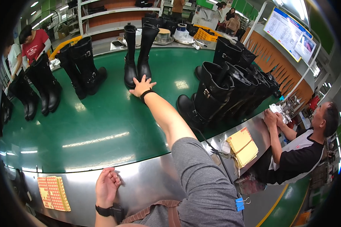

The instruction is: The worker is performing quality control on tall black leather boots, checking zippers, buckles, and stitching.

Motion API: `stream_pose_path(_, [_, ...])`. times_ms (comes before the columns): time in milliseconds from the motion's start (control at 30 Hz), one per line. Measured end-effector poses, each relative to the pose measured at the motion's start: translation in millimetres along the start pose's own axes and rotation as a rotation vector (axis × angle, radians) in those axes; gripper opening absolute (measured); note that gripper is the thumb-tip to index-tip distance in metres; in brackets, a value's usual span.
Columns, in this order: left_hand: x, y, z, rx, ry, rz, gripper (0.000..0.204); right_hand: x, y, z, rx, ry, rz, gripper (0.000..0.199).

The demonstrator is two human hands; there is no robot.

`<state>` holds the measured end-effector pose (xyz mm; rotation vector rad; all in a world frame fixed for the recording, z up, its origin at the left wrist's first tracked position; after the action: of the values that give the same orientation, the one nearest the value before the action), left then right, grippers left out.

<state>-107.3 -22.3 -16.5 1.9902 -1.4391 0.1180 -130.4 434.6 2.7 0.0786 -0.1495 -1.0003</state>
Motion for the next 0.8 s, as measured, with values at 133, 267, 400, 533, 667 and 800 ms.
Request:
stream_pose_path(133, [-3,-2,5,-0.016,-0.016,-0.006,0.022,83,-14,23,0.073,0.003,0.216,0.073])
stream_pose_path(267, [-10,-4,12,-0.038,-0.039,-0.018,0.026,223,-8,73,0.115,0.188,0.527,0.063])
stream_pose_path(400, [-13,-6,16,-0.074,-0.062,-0.035,0.028,339,65,157,0.17,0.562,0.45,0.071])
stream_pose_path(533, [-15,-7,15,-0.111,-0.06,-0.052,0.027,372,167,209,0.296,0.768,-0.137,0.079])
stream_pose_path(667, [-18,-9,15,-0.122,-0.045,-0.064,0.024,350,219,187,0.053,0.212,-0.196,0.075])
stream_pose_path(800, [-19,-8,16,-0.095,-0.067,-0.043,0.022,338,234,177,-0.114,0.286,-0.138,0.058])
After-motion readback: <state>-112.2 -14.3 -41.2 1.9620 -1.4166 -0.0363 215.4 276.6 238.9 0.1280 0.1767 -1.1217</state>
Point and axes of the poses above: each hand's wrist, its own x-axis away from the middle knuckle, its own z-axis out of the back of the hand, y = z × x, the point moved 4 cm from there along -x, towards the middle knuckle, and after that the axes turned 12 degrees about x, right-handed, at the moved point
